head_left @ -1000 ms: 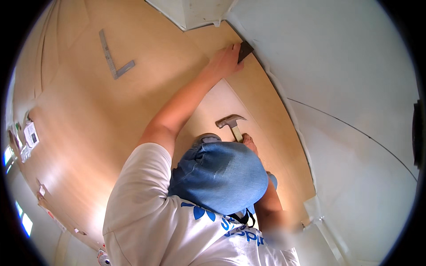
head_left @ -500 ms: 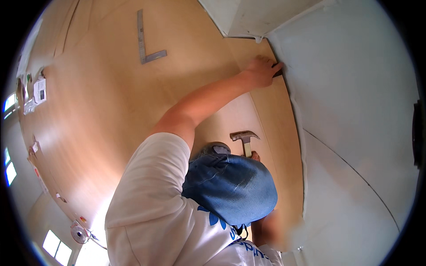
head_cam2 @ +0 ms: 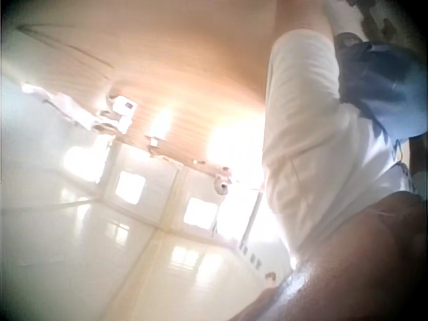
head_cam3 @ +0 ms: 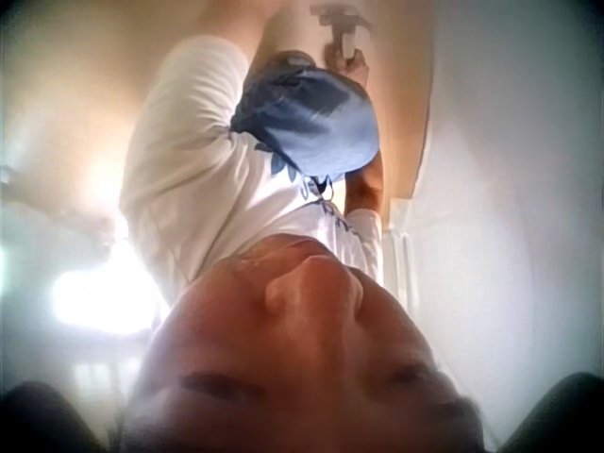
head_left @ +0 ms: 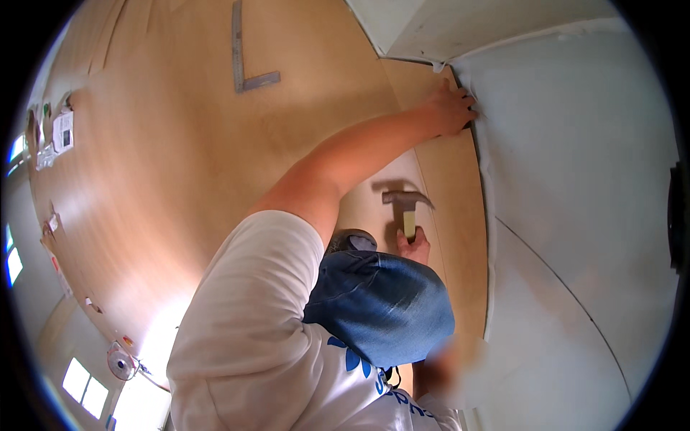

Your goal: The person installs a laminate floor panel by hand and with a hammer, positioning it against the wall, using a metal tool to pull it into place, and marking a cut line with a pencil and square.

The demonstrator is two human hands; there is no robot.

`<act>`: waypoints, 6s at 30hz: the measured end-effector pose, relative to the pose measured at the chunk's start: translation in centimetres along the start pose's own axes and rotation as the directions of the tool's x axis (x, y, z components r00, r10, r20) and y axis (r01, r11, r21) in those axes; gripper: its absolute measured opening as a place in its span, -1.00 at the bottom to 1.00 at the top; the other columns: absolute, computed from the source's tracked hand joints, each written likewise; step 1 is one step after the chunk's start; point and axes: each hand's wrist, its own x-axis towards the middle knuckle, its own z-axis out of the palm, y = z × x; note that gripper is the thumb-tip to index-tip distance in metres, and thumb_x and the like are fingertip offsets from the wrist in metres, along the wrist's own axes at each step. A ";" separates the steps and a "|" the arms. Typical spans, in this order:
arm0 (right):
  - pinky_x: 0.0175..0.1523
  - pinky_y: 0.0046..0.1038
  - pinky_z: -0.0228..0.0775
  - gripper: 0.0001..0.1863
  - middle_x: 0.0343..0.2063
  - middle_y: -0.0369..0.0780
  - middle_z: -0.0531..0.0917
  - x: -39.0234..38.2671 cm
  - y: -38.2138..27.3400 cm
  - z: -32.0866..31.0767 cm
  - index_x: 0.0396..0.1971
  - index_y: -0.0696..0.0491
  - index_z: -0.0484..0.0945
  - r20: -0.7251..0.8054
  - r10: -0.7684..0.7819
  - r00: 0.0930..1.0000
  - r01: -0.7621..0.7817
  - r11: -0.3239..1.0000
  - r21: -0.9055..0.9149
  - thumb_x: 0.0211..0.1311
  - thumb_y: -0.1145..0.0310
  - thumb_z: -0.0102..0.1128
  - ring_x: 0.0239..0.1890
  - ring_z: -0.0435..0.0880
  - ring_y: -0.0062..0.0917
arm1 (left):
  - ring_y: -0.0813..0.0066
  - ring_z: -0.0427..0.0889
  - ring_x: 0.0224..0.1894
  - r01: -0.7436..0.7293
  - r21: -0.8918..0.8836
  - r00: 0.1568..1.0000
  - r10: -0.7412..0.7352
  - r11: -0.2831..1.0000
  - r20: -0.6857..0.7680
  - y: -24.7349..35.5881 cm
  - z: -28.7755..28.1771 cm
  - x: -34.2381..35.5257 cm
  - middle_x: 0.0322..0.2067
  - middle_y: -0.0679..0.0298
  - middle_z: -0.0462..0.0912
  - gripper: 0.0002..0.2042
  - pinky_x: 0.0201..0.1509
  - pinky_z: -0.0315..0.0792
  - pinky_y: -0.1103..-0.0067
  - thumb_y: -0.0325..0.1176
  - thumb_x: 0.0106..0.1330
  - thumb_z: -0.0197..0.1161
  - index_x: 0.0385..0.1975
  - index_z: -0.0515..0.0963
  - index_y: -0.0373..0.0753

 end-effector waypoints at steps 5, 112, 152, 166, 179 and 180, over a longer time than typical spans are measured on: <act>-0.42 -0.33 0.50 -0.60 -0.54 -0.10 0.66 2.3 -9.7 2.2 -0.04 0.19 0.47 0.017 0.101 0.995 -0.100 0.920 0.378 0.41 0.16 0.32 -0.57 0.64 -0.39 | 0.30 0.32 0.42 -0.020 -0.007 1.000 0.020 1.000 -0.006 0.1 -0.6 -0.8 0.32 0.36 0.46 -0.43 0.38 0.17 -0.08 0.01 0.33 0.37 0.35 0.48 0.18; -0.04 -0.08 0.59 -0.46 -0.24 0.19 0.71 -10.1 10.5 4.0 0.26 0.17 0.38 -0.056 0.211 0.976 -0.180 0.923 0.339 0.32 0.32 0.20 -0.15 0.71 0.13 | -0.09 0.12 0.55 -0.423 -0.012 0.889 0.417 0.906 0.190 20.0 10.7 -3.0 0.53 -0.03 0.11 -0.05 0.59 0.06 0.08 -0.06 0.19 0.49 0.54 0.14 -0.27; 0.61 0.04 -0.14 -0.10 0.52 -0.17 0.28 8.1 -6.1 3.2 0.57 0.14 0.01 0.017 -0.535 0.845 0.406 0.620 -0.671 0.41 0.02 0.15 0.58 0.15 -0.39 | 0.25 0.40 0.41 0.116 -0.074 0.880 -0.137 0.991 -0.455 -4.7 15.1 -21.2 0.33 0.25 0.49 -0.56 0.49 0.22 0.21 -0.29 0.22 0.22 0.16 0.57 -0.08; 0.59 0.04 -0.11 -0.13 0.50 -0.03 0.27 8.5 -8.3 5.0 0.51 0.19 0.12 -0.031 -0.590 0.807 0.437 0.632 -0.640 0.41 -0.04 0.14 0.58 0.13 -0.23 | 0.23 0.47 0.36 0.087 -0.134 0.844 -0.144 0.987 -0.517 -5.1 14.4 -21.8 0.27 0.23 0.55 -0.58 0.43 0.31 0.24 -0.35 0.12 0.26 0.05 0.61 -0.10; 0.10 -0.04 0.51 -0.36 0.01 0.19 0.62 -13.7 14.2 5.8 0.15 0.23 0.40 -0.220 0.209 0.953 -0.244 0.958 -0.150 0.35 -0.01 0.30 0.00 0.64 0.10 | -0.06 0.53 0.19 0.018 -0.239 0.924 -0.107 0.971 -0.368 -2.2 18.2 -18.5 0.13 0.03 0.57 -0.50 0.28 0.41 0.08 -0.32 0.25 0.30 0.21 0.47 -0.26; 0.08 -0.04 0.55 -0.30 0.01 0.17 0.62 -14.2 14.6 6.4 0.19 0.21 0.34 -0.140 0.286 0.948 -0.306 0.940 -0.152 0.37 -0.08 0.27 -0.01 0.66 0.10 | -0.10 0.54 0.16 0.013 -0.295 0.962 -0.093 0.955 -0.258 0.1 18.4 -17.7 0.11 0.01 0.56 -0.47 0.24 0.43 0.07 -0.29 0.28 0.30 0.25 0.43 -0.28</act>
